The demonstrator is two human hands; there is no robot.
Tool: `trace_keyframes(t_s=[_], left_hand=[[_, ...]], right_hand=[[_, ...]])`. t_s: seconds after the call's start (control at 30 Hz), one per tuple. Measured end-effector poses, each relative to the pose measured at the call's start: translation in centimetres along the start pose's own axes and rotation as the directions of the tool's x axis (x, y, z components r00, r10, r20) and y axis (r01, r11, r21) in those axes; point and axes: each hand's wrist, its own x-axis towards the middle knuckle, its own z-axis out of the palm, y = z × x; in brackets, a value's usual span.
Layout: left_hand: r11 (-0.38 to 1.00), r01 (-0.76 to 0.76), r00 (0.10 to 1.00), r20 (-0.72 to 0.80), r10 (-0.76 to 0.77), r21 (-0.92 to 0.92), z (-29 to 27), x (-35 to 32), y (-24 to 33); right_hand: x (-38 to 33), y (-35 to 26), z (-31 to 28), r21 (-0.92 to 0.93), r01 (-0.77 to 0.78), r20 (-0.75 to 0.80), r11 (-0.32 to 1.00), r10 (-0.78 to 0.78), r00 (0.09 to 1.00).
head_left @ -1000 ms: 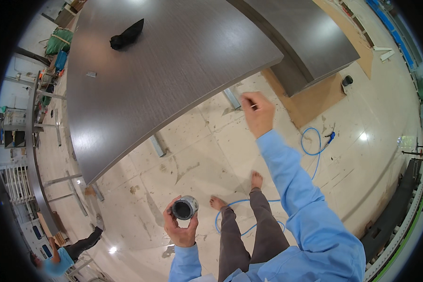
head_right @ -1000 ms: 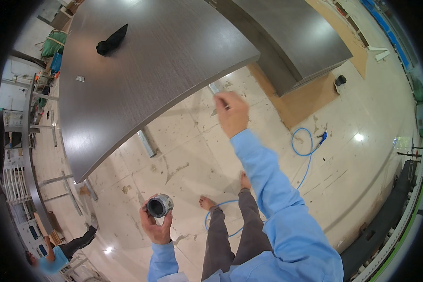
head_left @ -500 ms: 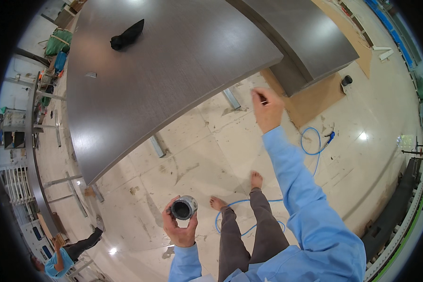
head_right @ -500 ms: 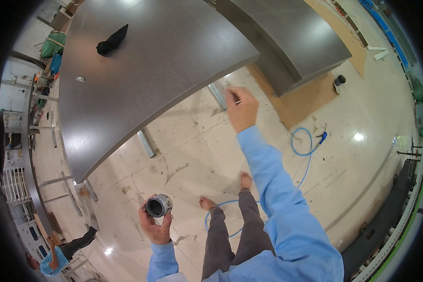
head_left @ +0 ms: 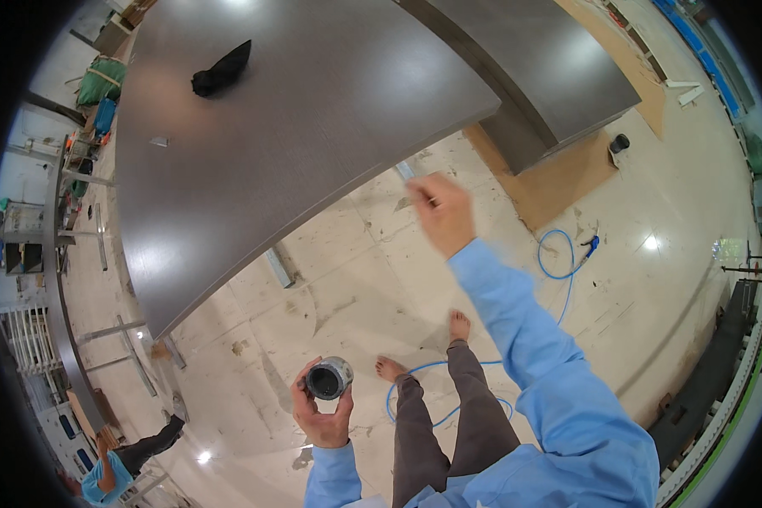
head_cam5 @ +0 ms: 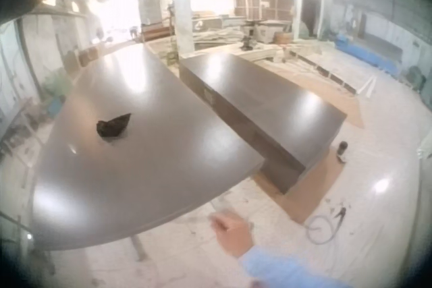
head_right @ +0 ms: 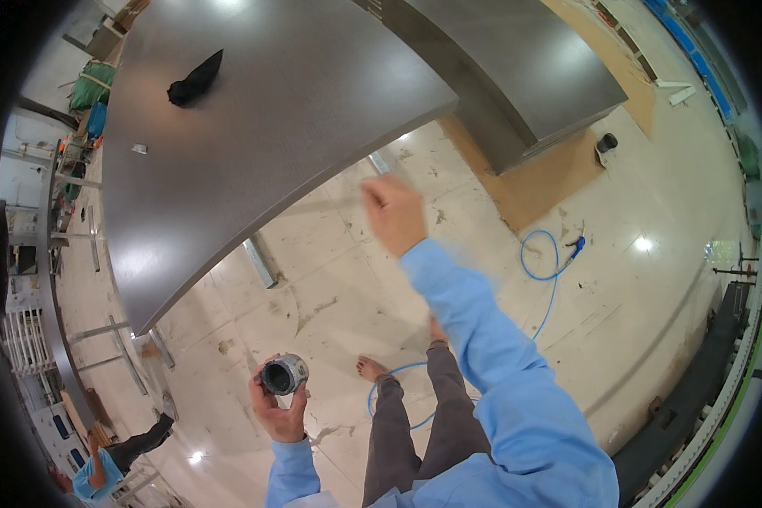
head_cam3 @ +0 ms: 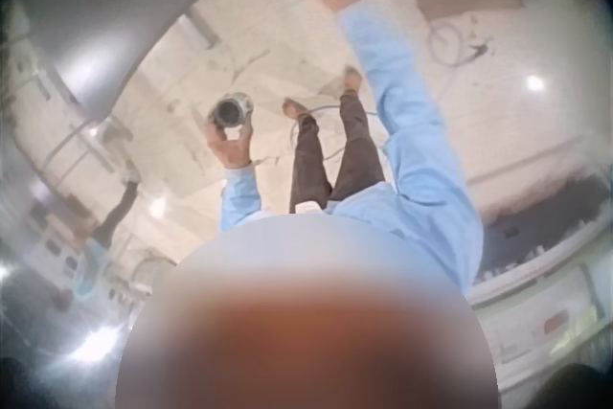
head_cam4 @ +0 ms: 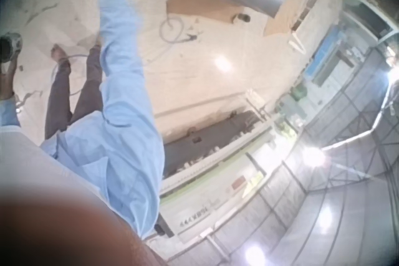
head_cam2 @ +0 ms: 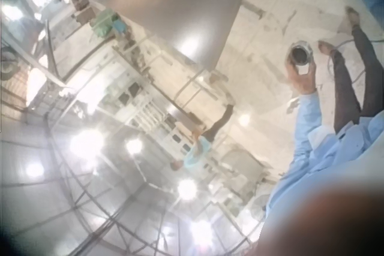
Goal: The person mixes a dark substance in a small container using a stick, then applies it to the edges of a large metal sheet. They wipe the applied substance with a black cloth and continue applying it along the edges.
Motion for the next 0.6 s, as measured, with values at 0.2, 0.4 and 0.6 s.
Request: trace_keyframes(t_s=[0.2,0.4,0.6], left_hand=[[1.000,-0.014,1.000,-0.004,0.014,-0.009,0.0,0.0,-0.1],[1.000,0.003,1.000,-0.013,-0.003,-0.025,-0.2,-0.3,-0.4],[0.999,-0.025,1.000,-0.012,0.024,-0.025,-0.1,-0.2,-0.7]], right_hand=[[2.0,1.9,-2.3,-0.079,-0.108,-0.230,0.991,0.087,0.969],[3.9,6.6,-7.3,-0.085,-0.163,-0.343,0.983,0.125,0.931],[4.9,5.6,-7.1,-0.154,-0.077,-0.268,0.985,0.033,0.963]])
